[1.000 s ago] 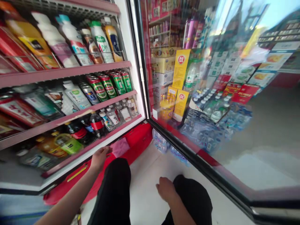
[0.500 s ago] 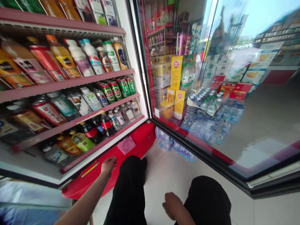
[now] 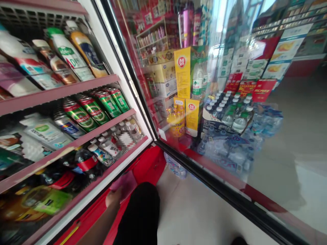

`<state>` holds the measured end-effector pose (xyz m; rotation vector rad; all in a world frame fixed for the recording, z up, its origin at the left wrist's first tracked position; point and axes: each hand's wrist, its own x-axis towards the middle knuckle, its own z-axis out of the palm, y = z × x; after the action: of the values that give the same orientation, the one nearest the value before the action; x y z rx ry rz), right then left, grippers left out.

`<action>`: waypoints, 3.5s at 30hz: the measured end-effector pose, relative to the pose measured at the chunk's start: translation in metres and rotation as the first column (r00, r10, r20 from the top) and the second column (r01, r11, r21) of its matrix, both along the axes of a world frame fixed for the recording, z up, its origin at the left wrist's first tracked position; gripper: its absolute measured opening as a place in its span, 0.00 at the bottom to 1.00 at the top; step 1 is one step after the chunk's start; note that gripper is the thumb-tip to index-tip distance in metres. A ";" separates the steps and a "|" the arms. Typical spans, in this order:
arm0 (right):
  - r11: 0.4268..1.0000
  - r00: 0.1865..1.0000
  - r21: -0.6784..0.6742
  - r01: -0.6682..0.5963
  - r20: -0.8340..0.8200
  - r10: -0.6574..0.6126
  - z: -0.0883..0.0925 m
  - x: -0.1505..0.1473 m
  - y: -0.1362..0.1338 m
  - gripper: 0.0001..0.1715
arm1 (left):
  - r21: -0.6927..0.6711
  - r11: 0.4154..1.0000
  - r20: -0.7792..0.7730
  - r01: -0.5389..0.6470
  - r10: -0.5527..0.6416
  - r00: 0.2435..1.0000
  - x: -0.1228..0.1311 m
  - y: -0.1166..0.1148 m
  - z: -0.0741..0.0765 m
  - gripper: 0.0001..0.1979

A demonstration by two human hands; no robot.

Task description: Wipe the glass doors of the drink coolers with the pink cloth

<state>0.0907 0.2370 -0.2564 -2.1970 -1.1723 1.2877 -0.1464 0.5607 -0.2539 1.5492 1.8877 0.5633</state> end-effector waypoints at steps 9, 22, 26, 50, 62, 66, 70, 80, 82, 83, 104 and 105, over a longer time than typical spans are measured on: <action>0.943 0.953 0.188 0.273 0.080 -0.292 0.032 -0.026 0.001 0.19 | 0.162 0.912 0.071 0.377 -0.392 0.917 0.056 0.008 0.122 0.23; 0.660 0.815 0.552 0.510 -0.065 -0.575 0.136 -0.044 -0.032 0.36 | 0.064 0.036 0.425 0.997 -0.905 0.005 0.092 -0.155 0.209 0.03; 0.651 0.804 0.549 0.524 -0.067 -0.591 0.161 -0.027 -0.015 0.15 | 0.029 0.036 0.459 0.999 -0.888 0.019 0.099 -0.129 0.216 0.20; 0.801 -0.103 0.580 -0.151 0.796 -0.596 0.504 0.144 0.165 0.10 | 0.864 0.251 0.193 0.437 -0.966 0.175 0.314 0.066 0.476 0.20; 0.878 -0.173 0.434 -0.201 0.867 -0.468 0.514 0.161 0.174 0.13 | 0.905 0.269 0.122 0.330 -0.906 0.404 0.371 0.079 0.473 0.21; 0.895 -0.117 0.333 -0.296 0.917 -0.380 0.481 0.139 0.173 0.11 | 0.922 0.238 0.075 0.305 -0.883 0.464 0.379 0.077 0.472 0.21; 0.881 -0.088 0.243 -0.406 0.949 -0.302 0.451 0.124 0.182 0.18 | 0.938 0.191 0.021 0.290 -0.865 0.502 0.380 0.075 0.472 0.20; 0.831 -0.247 0.274 -0.485 0.868 -0.430 0.454 0.177 0.191 0.30 | 0.945 -0.030 -0.229 0.326 -0.771 0.595 0.354 0.065 0.462 0.18; 0.825 -0.260 0.230 -0.516 0.876 -0.406 0.451 0.184 0.190 0.31 | 0.928 -0.093 -0.306 0.361 -0.741 0.597 0.345 0.061 0.456 0.17; 0.821 -0.274 0.202 -0.534 0.877 -0.395 0.449 0.187 0.190 0.31 | 0.917 -0.123 -0.343 0.378 -0.728 0.593 0.341 0.059 0.451 0.17; 0.790 -0.167 0.176 -0.588 0.928 -0.332 0.457 0.195 0.316 0.42 | 0.859 -0.021 -0.428 0.512 -0.577 0.695 0.284 0.131 0.408 0.36; 0.788 -0.164 0.182 -0.589 0.927 -0.337 0.458 0.193 0.328 0.41 | 0.859 -0.009 -0.424 0.512 -0.572 0.702 0.280 0.132 0.406 0.36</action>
<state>0.2837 0.5654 0.2013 -2.1901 -1.8752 -1.3857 0.1340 0.6931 0.1519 2.7865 0.4544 1.5111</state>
